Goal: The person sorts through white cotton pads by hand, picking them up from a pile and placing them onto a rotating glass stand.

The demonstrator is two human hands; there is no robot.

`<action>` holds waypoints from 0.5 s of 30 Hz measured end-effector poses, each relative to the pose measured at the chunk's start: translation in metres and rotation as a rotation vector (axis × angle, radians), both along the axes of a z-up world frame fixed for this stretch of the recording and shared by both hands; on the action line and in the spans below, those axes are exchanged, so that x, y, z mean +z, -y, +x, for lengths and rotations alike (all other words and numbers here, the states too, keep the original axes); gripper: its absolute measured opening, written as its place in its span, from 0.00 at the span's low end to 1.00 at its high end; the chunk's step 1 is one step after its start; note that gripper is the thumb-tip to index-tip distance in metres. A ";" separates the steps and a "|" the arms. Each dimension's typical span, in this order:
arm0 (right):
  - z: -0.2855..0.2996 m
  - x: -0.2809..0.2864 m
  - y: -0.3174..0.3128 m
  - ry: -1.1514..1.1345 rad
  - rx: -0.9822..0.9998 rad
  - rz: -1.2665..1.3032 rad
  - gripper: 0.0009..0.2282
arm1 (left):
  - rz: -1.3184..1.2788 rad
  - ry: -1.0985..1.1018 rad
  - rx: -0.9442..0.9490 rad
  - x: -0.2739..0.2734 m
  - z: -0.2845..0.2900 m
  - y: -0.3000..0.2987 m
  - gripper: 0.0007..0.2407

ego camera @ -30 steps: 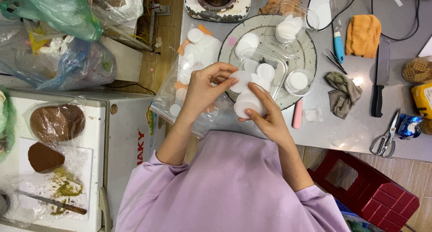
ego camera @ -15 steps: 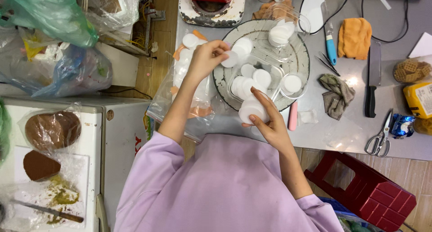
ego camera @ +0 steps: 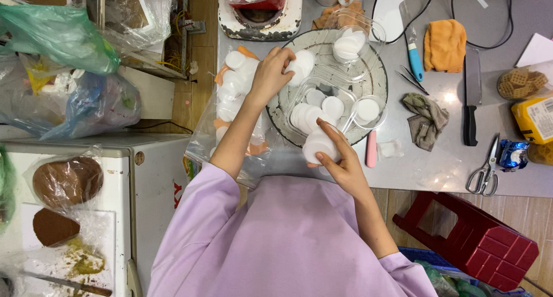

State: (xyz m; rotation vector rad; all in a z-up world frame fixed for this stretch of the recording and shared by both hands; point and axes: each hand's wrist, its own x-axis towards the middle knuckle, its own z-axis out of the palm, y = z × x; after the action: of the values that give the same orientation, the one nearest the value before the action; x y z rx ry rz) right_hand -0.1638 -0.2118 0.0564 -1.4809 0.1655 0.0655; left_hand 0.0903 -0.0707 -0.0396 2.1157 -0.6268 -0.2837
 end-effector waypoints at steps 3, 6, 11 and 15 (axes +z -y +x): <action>-0.001 -0.003 0.002 0.125 0.023 -0.113 0.26 | 0.011 0.260 0.038 -0.001 -0.001 -0.001 0.14; -0.002 -0.006 0.002 0.033 -0.004 0.080 0.26 | 0.091 0.192 0.007 -0.005 -0.001 0.002 0.05; 0.003 -0.008 0.006 0.055 -0.207 0.192 0.35 | -0.028 0.189 0.011 0.027 -0.022 -0.004 0.04; 0.007 -0.005 0.006 0.034 -0.377 0.310 0.36 | -0.310 -0.050 -0.078 0.079 -0.078 -0.005 0.10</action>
State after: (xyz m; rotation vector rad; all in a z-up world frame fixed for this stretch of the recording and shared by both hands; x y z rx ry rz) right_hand -0.1571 -0.2181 0.0512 -1.1217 0.3864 -0.2296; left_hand 0.0119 -0.0653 0.0399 1.7859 -0.6787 -0.2634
